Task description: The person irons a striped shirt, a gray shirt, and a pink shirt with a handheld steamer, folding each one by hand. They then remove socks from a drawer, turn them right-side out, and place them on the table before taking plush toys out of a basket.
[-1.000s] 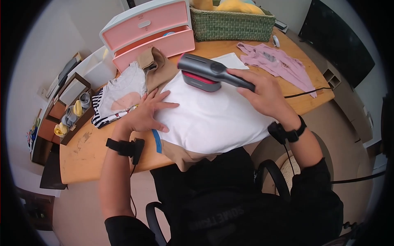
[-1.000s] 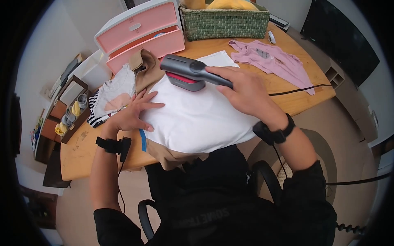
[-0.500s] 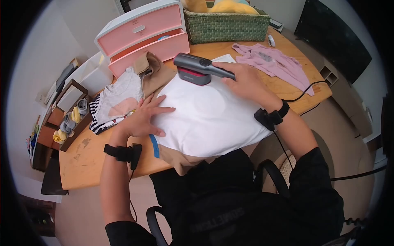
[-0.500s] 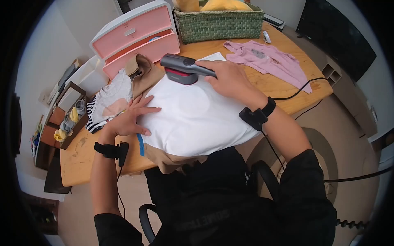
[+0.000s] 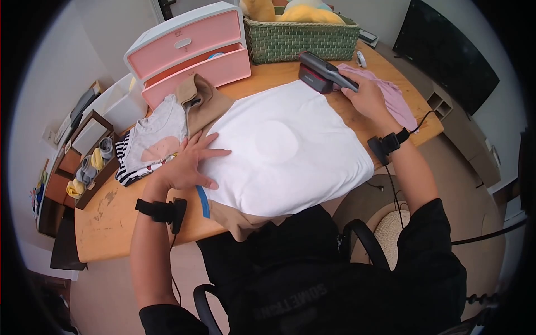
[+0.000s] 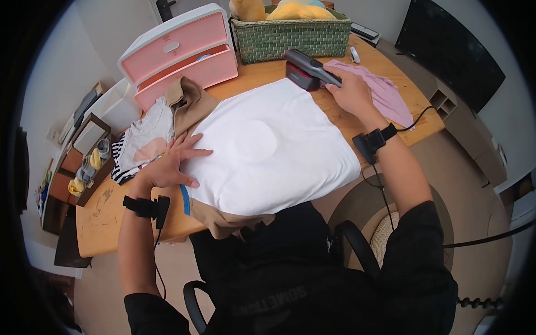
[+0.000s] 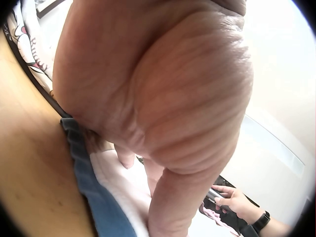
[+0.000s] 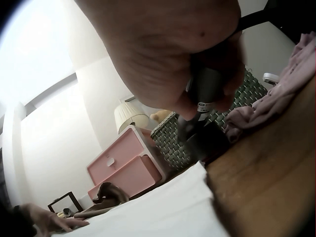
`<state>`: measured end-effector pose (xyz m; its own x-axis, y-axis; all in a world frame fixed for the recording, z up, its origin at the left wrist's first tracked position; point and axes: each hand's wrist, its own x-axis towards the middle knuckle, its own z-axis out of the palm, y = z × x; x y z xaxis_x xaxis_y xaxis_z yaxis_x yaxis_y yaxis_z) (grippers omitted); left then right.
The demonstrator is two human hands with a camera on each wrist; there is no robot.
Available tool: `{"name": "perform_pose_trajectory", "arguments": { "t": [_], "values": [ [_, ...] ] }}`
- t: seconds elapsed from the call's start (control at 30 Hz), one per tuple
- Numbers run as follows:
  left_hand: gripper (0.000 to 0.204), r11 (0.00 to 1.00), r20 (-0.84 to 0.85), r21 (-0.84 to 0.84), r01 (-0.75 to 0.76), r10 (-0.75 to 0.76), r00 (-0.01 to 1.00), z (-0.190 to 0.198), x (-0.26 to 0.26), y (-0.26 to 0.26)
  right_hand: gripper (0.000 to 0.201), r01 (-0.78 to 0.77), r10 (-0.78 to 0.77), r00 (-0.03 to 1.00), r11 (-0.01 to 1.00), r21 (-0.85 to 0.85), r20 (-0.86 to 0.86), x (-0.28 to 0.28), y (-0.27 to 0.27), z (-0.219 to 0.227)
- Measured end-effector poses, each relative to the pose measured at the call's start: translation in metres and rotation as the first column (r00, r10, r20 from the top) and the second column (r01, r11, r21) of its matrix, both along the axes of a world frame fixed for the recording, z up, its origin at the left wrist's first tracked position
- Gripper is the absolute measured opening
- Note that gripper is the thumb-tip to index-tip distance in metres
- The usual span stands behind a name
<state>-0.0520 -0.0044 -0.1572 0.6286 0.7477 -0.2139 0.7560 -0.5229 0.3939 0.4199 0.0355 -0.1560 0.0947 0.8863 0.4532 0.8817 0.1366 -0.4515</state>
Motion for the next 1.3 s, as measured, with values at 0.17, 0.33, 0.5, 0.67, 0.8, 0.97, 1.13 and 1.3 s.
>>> {"name": "perform_pose_trajectory", "arguments": {
  "t": [0.17,0.33,0.5,0.67,0.8,0.97,1.13,1.3],
  "values": [
    [0.092,1.000,-0.002,-0.003,-0.004,0.004,1.000,0.001,0.000,-0.001,0.048,0.113,-0.113,0.994,0.993,-0.019,0.003,0.044,0.009,-0.006],
    [0.092,1.000,0.001,0.014,0.016,-0.016,1.000,0.001,0.000,-0.001,0.053,0.221,-0.218,0.974,0.974,-0.043,0.065,0.073,0.007,-0.003],
    [0.093,0.998,0.027,0.038,0.041,-0.042,0.999,-0.002,-0.002,0.001,0.055,0.216,-0.207,0.972,0.974,-0.069,0.112,0.079,0.010,-0.004],
    [0.088,0.997,0.006,0.069,0.017,-0.017,1.000,0.002,0.002,-0.004,0.058,0.202,-0.192,0.976,0.974,-0.102,0.103,0.073,0.005,0.002],
    [0.078,0.966,-0.056,0.258,0.014,0.000,0.998,0.012,0.008,-0.025,0.050,0.080,-0.124,0.957,0.982,0.171,0.262,0.070,0.000,-0.010],
    [0.067,0.971,0.153,0.225,0.078,-0.115,0.982,0.020,0.013,-0.068,0.038,-0.190,0.060,0.949,0.892,0.411,0.309,0.011,-0.061,-0.007],
    [0.069,0.961,0.083,0.218,0.168,-0.190,0.978,0.015,0.028,-0.113,0.015,-0.742,0.752,0.659,0.646,0.181,0.019,-0.061,-0.170,-0.037],
    [0.063,0.895,0.022,0.423,0.144,-0.170,0.985,-0.007,0.038,-0.126,0.051,-0.686,0.691,0.709,0.631,-0.362,-0.139,-0.100,-0.219,-0.108]
  ]
}}
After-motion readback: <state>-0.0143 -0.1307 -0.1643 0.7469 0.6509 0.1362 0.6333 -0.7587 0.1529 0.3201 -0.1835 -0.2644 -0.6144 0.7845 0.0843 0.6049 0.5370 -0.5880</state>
